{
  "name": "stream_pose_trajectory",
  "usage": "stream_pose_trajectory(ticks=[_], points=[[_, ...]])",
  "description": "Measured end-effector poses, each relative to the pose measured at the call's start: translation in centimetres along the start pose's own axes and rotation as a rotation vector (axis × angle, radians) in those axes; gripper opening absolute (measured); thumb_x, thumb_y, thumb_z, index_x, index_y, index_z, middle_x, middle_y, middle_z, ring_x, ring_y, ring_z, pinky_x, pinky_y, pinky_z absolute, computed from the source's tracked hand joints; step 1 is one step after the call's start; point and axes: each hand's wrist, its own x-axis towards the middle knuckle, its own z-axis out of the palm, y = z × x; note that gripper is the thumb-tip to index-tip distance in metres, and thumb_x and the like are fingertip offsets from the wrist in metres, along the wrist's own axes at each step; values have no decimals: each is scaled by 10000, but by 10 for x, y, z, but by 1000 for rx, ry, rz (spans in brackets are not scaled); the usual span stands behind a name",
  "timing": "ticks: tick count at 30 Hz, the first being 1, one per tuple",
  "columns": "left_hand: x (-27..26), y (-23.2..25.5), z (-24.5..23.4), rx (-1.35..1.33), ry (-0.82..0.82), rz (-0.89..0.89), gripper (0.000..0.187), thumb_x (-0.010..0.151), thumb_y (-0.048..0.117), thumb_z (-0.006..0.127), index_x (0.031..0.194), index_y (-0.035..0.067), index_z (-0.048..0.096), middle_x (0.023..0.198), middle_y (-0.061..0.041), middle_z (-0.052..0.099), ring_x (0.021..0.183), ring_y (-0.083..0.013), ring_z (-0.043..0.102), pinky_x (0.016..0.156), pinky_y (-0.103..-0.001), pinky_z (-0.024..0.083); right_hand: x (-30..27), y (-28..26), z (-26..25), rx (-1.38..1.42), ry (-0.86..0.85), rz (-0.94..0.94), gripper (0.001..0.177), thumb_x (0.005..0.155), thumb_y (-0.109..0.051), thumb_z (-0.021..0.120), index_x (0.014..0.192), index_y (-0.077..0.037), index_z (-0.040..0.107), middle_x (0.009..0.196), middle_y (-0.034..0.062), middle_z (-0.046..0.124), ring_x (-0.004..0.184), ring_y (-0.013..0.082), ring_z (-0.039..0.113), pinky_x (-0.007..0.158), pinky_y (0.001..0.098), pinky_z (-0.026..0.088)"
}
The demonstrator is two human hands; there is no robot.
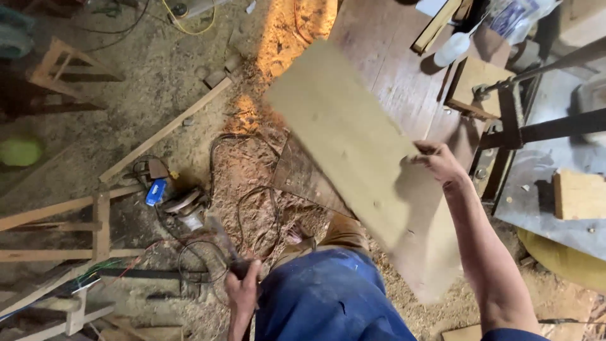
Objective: Using a hand chisel to strip bark and smooth the edge of a wooden panel in a workshop.
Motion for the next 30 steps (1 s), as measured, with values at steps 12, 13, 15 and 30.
stream_pose_trajectory(ticks=[12,13,15,30], points=[[0,73,46,342,-351,137,371,794,398,741,999,89,748,844,-89,726,807,-244,694,723,-373,551,28,80,-3,283,505,1,318,862,-206,785,1150,-77,746,1057,2,746,925,87,657,788,238,523],[3,80,51,325,-432,282,369,839,404,718,1017,81,699,733,-41,650,648,-190,631,560,-337,528,27,74,2,223,541,-18,356,870,-257,770,1166,-62,746,1057,33,754,930,107,663,783,260,539],[-4,117,56,318,-527,417,371,884,410,695,1034,73,650,623,5,574,488,-136,568,397,-301,505,27,63,12,166,578,-15,402,877,-308,756,1183,-46,746,1057,65,761,935,126,669,777,281,555],[-8,153,157,439,-738,381,636,918,413,665,1524,275,531,1199,-269,713,1086,-450,698,834,-512,560,27,56,132,-536,974,-406,450,917,-128,700,1352,-183,599,1327,143,426,1304,396,370,1078,605,297]])
